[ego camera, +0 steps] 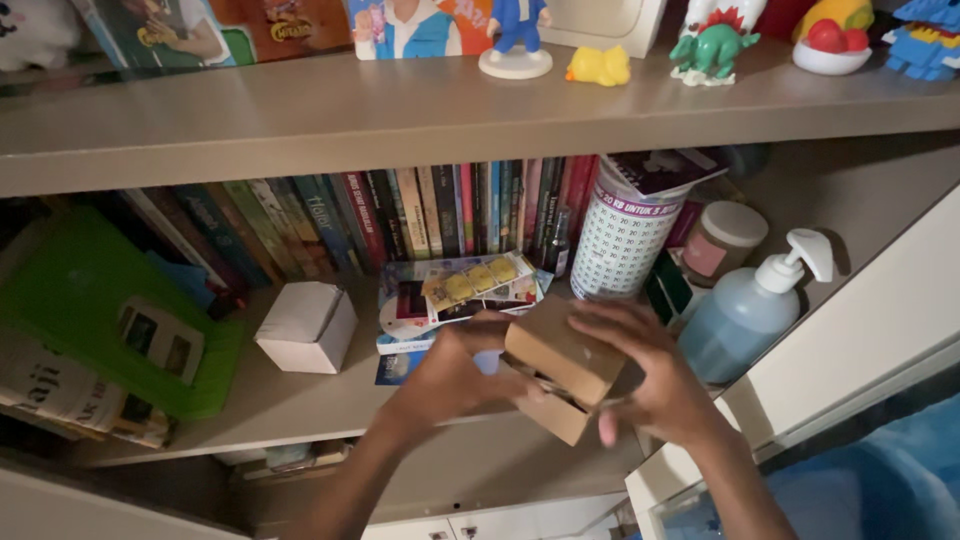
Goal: The person opens a cabinet, removes several books and a notebook, takes out a small box to check its contents, and then gathers and moves various small items including papers, a pump bottle, and a small jar.
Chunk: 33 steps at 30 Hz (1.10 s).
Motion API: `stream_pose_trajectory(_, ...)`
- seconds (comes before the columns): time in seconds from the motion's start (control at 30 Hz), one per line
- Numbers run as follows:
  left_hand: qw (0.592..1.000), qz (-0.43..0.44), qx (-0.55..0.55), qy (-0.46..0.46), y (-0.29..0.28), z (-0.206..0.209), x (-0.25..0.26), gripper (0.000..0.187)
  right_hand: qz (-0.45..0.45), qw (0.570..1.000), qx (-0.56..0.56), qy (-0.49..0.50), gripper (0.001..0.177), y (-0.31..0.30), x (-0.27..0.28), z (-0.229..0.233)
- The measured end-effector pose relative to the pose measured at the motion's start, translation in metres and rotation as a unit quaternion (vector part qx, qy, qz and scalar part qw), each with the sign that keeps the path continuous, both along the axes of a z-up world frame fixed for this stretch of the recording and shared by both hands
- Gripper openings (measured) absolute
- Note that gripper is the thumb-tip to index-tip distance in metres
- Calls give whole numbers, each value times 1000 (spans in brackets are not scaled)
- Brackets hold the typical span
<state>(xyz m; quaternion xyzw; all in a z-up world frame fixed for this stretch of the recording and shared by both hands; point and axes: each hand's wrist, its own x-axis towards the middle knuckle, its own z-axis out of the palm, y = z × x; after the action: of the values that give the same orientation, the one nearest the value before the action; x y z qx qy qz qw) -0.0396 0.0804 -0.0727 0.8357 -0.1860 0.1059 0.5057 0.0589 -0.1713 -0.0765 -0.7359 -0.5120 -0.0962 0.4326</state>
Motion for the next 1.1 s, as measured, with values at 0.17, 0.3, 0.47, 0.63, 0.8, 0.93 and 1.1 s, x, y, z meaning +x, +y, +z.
stream_pose_trajectory(0.17, 952, 10, -297, 73, -3, -11, 4, 49, -85, 994, -9, -72, 62, 6, -25, -3)
stream_pose_trajectory(0.3, 990, 18, -138, 9, 2, -1, 4, 33, -47, 997, 28, -46, 45, 12, -26, -16)
stream_pose_trajectory(0.47, 997, 15, -77, -12, 8, 2, 6, 29, -29, 998, 23, -53, 42, 7, -28, -18)
stream_pose_trajectory(0.63, 998, -19, -12, -66, 19, 6, 10, 30, -42, 996, 28, -68, 47, 10, -28, -20)
stream_pose_trajectory(0.8, 995, -34, 2, -92, 21, 5, 3, 35, -28, 992, 32, -121, 57, 11, -24, -22)
stream_pose_trajectory(0.93, 993, 7, 71, -96, 14, -6, -8, 39, -60, 985, 45, -154, 54, 18, -29, -26)
stream_pose_trajectory(1.1, 987, 103, 112, -56, -10, -29, -22, 66, -121, 976, 78, -164, 50, 23, -39, -31)
